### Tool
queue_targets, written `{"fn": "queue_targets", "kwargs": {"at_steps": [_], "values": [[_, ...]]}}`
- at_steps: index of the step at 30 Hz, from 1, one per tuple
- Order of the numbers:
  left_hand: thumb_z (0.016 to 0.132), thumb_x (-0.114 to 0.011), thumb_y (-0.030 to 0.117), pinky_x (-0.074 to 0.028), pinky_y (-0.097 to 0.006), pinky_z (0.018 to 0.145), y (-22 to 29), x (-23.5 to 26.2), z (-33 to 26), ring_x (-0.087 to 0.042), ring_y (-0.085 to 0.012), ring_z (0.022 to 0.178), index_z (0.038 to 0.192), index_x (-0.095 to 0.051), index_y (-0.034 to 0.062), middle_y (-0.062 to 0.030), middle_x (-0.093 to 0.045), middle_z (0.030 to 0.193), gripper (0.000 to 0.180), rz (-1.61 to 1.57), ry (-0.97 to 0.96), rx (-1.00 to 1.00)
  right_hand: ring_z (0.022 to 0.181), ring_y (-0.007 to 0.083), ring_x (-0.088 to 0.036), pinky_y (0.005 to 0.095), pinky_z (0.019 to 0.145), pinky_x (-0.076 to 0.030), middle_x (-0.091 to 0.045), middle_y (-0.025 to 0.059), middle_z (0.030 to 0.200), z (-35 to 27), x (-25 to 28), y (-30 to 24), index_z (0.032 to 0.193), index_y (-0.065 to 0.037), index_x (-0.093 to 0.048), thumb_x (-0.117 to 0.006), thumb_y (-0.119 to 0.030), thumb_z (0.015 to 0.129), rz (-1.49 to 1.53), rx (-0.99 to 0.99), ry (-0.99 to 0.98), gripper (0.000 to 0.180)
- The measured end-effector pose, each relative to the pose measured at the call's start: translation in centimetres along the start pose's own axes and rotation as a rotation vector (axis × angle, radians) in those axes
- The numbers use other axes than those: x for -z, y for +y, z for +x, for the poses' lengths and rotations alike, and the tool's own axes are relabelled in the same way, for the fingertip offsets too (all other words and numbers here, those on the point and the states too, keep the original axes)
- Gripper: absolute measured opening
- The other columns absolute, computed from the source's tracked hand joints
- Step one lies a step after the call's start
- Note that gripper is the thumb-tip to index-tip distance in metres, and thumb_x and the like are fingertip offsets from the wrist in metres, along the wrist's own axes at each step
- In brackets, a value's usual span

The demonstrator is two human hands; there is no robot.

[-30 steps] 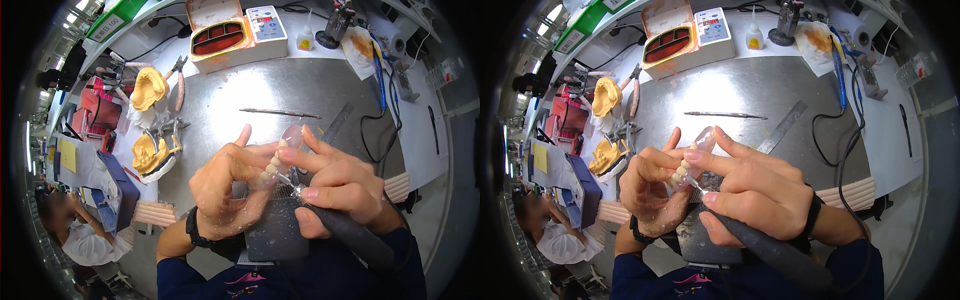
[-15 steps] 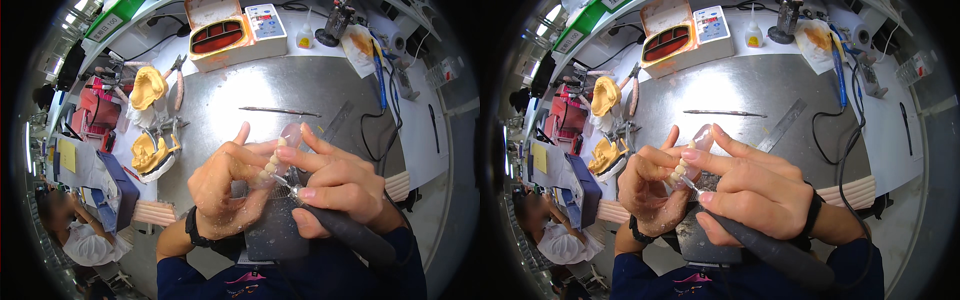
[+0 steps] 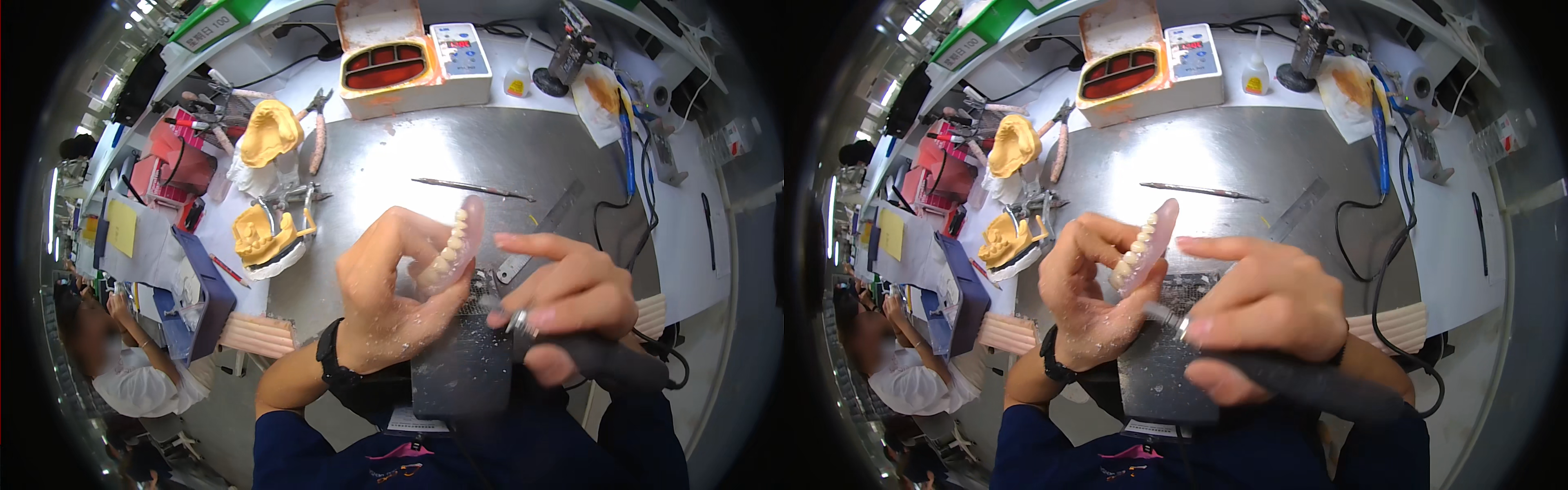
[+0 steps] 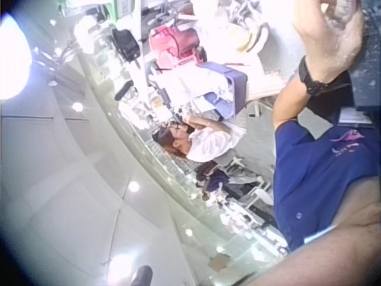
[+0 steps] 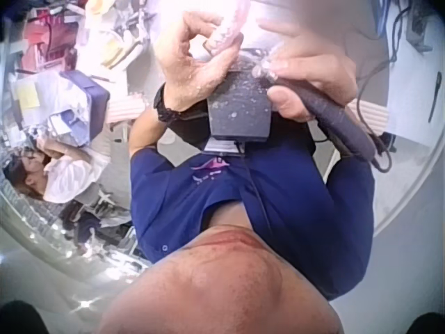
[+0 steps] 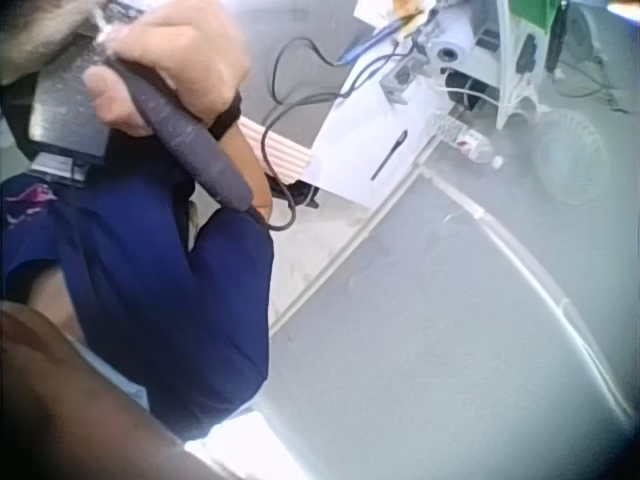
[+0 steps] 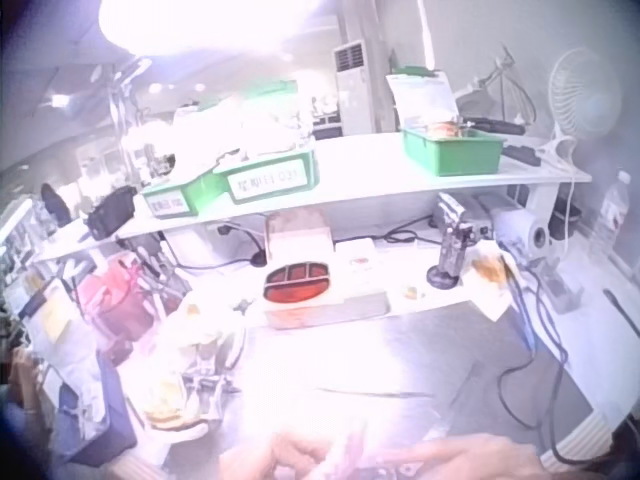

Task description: Polishing or grinding a dental bridge using a hand-held rotary tool in a laboratory.

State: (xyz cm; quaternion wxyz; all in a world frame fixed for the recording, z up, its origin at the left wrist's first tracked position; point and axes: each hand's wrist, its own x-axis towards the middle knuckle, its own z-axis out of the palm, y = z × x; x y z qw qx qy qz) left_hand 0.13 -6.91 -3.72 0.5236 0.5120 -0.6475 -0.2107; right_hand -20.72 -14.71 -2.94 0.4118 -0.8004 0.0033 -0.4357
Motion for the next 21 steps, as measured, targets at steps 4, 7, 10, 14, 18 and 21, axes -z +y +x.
{"fn": "queue_targets", "kwargs": {"at_steps": [4,7,10,14,18,21], "values": [[0.082,-0.068,-0.009,-0.056,-0.039,0.094,-0.5,-0.3,0.7,-0.063,-0.0282,0.121,0.092,-0.040,0.0035,-0.0263,-0.053,0.138,0.032,-0.165,-0.070,0.081,0.082,0.0247,-0.075,0.0409,0.083,-0.060,-0.070,0.0137,0.088,-0.4,-2.6,1.1,0.103,0.000,-0.066,-0.085,-0.020,0.083,0.139,-0.086,0.389,0.034],[0.084,-0.072,-0.002,-0.052,-0.044,0.105,-0.3,0.0,1.4,-0.053,-0.0339,0.137,0.098,-0.042,0.0039,-0.0272,-0.042,0.153,0.033,-0.308,-0.223,0.107,0.089,0.0255,-0.074,0.0312,0.076,-0.057,-0.068,0.0158,0.089,-0.4,-2.6,0.8,0.106,0.000,-0.064,-0.084,-0.023,0.085,0.206,-0.160,0.377,0.038],[0.088,-0.078,0.008,-0.045,-0.043,0.114,0.0,0.1,1.3,-0.050,-0.0225,0.135,0.142,-0.044,0.0018,-0.0143,-0.050,0.145,0.063,-0.977,-0.382,0.339,0.096,0.0235,-0.072,0.0310,0.079,-0.056,-0.065,0.0151,0.096,-0.1,-2.1,0.8,0.109,0.000,-0.062,-0.080,-0.018,0.089,0.371,-0.072,0.450,0.032],[0.094,-0.067,0.025,-0.051,-0.048,0.106,-0.8,0.6,1.8,-0.059,-0.0290,0.123,0.147,-0.041,0.0023,-0.0146,-0.058,0.127,0.063,-0.843,-0.360,0.413,0.086,0.0173,-0.063,0.0350,0.085,-0.055,-0.061,0.0121,0.096,0.2,0.5,0.8,0.101,-0.004,-0.061,-0.070,-0.025,0.097,0.213,-0.179,0.286,0.024],[0.087,-0.066,0.025,-0.060,-0.051,0.086,-0.6,1.5,2.4,-0.061,-0.0359,0.117,0.137,-0.043,0.0047,-0.0163,-0.058,0.114,0.058,-0.879,-0.284,0.358,0.062,0.0109,-0.056,0.0238,0.054,-0.050,-0.062,0.0097,0.094,0.4,5.8,-2.1,0.094,-0.004,-0.066,-0.063,-0.021,0.096,0.305,-0.312,0.611,0.017],[0.086,-0.066,0.028,-0.061,-0.049,0.084,-0.6,2.0,2.6,-0.061,-0.0364,0.114,0.141,-0.039,0.0103,-0.0167,-0.057,0.112,0.064,-0.877,-0.288,0.217,0.062,0.0127,-0.057,0.0238,0.055,-0.051,-0.061,0.0114,0.091,-0.5,9.8,-7.4,0.116,-0.005,-0.061,-0.066,-0.023,0.094,0.276,-0.482,0.871,0.029]]}}
